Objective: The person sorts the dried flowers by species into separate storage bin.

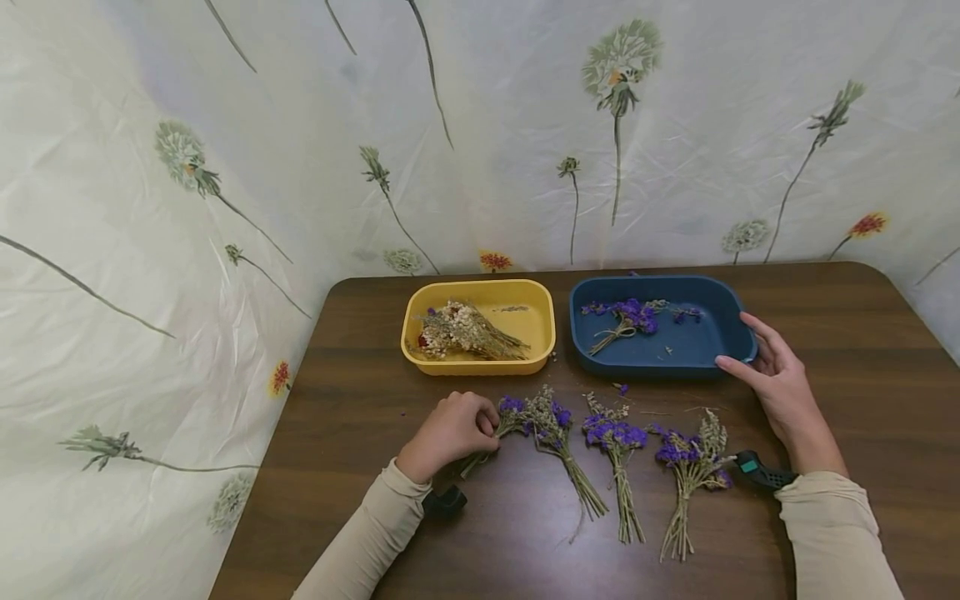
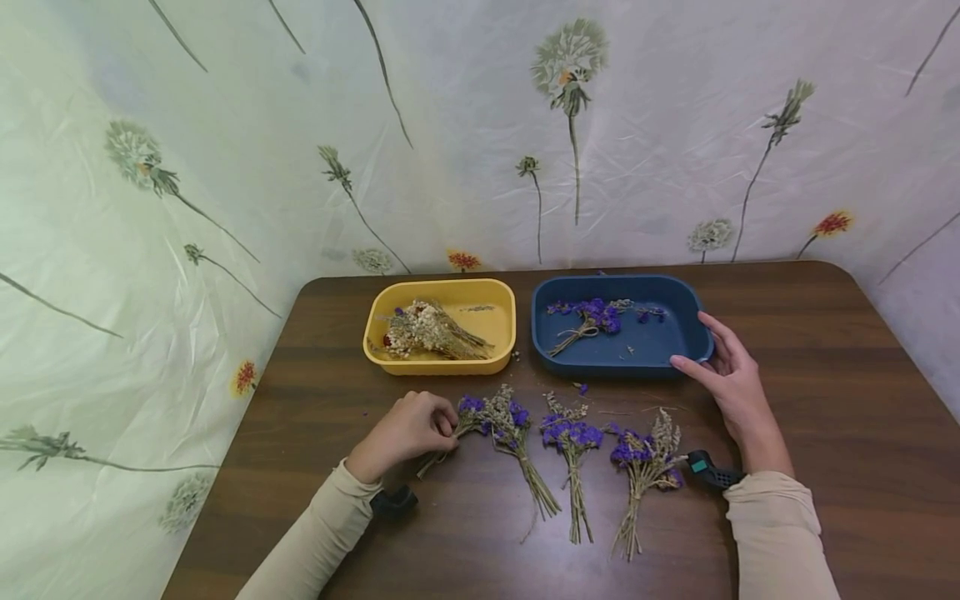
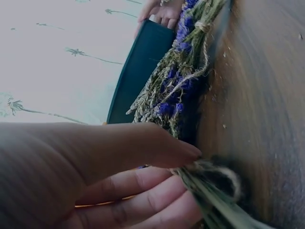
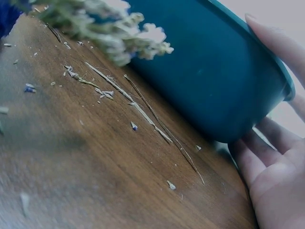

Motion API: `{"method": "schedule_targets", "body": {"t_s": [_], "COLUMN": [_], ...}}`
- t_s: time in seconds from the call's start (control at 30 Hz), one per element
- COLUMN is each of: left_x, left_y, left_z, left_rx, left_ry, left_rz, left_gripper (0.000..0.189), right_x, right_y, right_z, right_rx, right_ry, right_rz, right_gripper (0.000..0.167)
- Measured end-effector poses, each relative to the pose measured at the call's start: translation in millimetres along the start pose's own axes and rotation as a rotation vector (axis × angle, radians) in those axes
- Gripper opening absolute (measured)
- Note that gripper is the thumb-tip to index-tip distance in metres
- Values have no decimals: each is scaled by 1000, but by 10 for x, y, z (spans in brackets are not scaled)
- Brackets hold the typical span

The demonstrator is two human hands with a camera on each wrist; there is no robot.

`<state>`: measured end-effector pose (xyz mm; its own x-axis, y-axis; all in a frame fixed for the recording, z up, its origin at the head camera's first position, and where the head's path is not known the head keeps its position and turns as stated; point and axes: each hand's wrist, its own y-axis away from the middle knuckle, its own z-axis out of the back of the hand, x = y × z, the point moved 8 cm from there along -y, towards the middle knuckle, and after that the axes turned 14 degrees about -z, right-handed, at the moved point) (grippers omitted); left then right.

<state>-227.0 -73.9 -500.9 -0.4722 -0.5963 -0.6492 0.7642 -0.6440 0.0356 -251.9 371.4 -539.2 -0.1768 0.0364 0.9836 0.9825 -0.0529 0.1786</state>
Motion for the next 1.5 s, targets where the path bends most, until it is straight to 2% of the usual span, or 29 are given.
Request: {"method": "schedule_targets", "body": {"t_s": [0.2,0.47,0.77,1.23,1.5], "left_x": [-48,-127,-227,-250,-303], "left_y": [-14,-2,-8,-12,-120], "left_z": [35,133,180,212,255], "left_rx": [-29,-95,-137,-164,-179], "left_ry": [35,131,254,253,246], "left_rz": [-44,-90,-150,-149,-165], "left_gripper": [12,11,15,15,15], "right_x": [7,10,-4,19,10], "right_y": [4,0,-3,-11,4], "right_z": [-11,-3,19,0,5], "right_rx": [0,-1,-17,-1,-5], "right_ry": [-1,-3,25,4,16], "right_rz": [7,10,-6,0,-9], "right_gripper": [78,77,78,78,78]}}
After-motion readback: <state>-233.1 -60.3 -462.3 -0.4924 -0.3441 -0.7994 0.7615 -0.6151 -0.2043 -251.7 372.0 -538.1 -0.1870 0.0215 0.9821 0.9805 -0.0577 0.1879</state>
